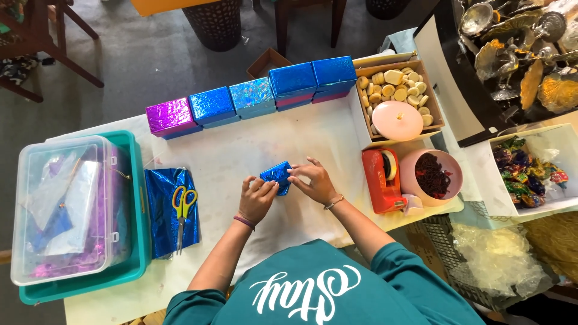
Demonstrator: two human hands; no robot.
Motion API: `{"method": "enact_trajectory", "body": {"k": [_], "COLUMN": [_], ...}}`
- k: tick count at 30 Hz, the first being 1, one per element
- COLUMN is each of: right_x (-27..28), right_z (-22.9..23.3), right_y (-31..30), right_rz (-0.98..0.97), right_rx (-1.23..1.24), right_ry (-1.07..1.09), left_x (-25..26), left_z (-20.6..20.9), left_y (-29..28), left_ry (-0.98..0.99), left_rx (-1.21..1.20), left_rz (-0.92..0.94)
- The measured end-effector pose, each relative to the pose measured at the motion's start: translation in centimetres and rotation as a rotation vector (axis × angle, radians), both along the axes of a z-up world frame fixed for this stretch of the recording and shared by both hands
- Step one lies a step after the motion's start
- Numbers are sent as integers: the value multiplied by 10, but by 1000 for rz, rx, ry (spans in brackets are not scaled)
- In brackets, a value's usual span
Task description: Wrapping small boxes with shiny paper and handling small wooden items.
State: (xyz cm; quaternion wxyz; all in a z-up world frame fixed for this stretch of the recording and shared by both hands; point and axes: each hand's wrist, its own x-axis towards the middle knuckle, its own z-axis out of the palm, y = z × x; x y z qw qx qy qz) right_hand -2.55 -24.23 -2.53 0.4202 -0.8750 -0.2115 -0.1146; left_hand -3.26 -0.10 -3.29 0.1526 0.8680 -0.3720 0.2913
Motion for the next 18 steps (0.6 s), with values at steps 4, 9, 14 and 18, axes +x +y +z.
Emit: {"method": "enact_trajectory", "body": {"k": [4,9,14,18], "right_x": [10,29,36,33], "right_z": [23,49,19,14], "right_y": [5,8,8,9], "right_rz": [-57,109,149,117], "right_rx": [-47,-239,-345,-320], "right_ry": [162,-211,-45,-71], "left_x": [-1,-2,-2,-1], "left_z": [10,6,17,48], "left_y": [-3,-5,-7,-7], "left_ry": [15,114,169,293], "left_rx": [-44,-39,-81,-319], "left_rz": [24,56,92,63]}}
